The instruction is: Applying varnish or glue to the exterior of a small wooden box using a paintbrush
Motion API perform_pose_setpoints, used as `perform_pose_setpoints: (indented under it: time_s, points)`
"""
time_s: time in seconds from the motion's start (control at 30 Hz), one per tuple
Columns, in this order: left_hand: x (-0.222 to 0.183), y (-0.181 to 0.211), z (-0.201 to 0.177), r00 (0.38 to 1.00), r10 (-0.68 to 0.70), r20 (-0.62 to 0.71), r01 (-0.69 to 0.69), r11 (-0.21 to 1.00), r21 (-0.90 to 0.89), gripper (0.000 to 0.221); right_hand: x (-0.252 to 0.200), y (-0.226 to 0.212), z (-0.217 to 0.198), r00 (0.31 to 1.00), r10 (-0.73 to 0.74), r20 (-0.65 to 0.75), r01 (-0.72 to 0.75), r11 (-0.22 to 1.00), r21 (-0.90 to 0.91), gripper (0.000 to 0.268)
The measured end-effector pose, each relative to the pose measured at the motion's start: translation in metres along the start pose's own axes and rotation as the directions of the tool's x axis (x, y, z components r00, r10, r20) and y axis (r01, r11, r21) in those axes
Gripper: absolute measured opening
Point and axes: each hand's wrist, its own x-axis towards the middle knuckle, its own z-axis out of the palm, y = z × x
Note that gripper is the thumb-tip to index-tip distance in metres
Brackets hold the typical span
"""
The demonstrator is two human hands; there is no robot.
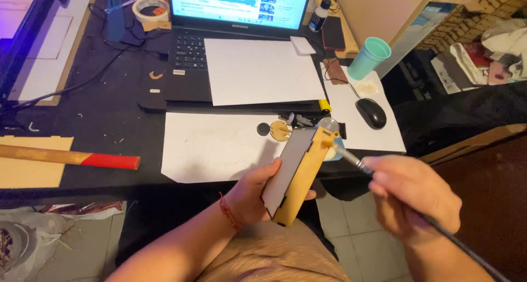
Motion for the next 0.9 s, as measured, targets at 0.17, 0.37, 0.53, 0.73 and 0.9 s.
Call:
perform_pose_setpoints:
  time_s: [0.17,0.37,0.53,0.73,0.9]
  points:
    - [-0.003,0.005,0.015,0.997,0.07,0.012,-0.071,0.994,0.083,0.068,-0.003,-0.014,-0.016,0.993,0.094,0.065,-0.102,0.987,0.127,0.01]
    - [-0.001,0.005,0.02,0.997,0.064,-0.037,-0.058,0.988,0.144,0.067,0.007,-0.033,-0.012,0.918,0.297,0.262,-0.364,0.892,0.267,0.005]
    - [-0.001,0.005,0.018,0.996,-0.001,-0.087,0.009,0.995,0.096,0.069,0.02,-0.022,-0.01,0.931,0.336,0.139,-0.343,0.939,0.032,0.001]
    - [-0.001,0.007,0.014,0.997,0.078,0.02,-0.08,0.986,0.144,0.067,0.021,-0.045,-0.011,0.904,0.013,0.428,-0.097,0.979,0.176,0.007]
    - [0.0,0.007,0.015,0.967,-0.014,-0.255,0.032,0.997,0.065,0.057,0.03,-0.022,-0.007,0.963,0.128,0.237,-0.139,0.99,0.03,0.012]
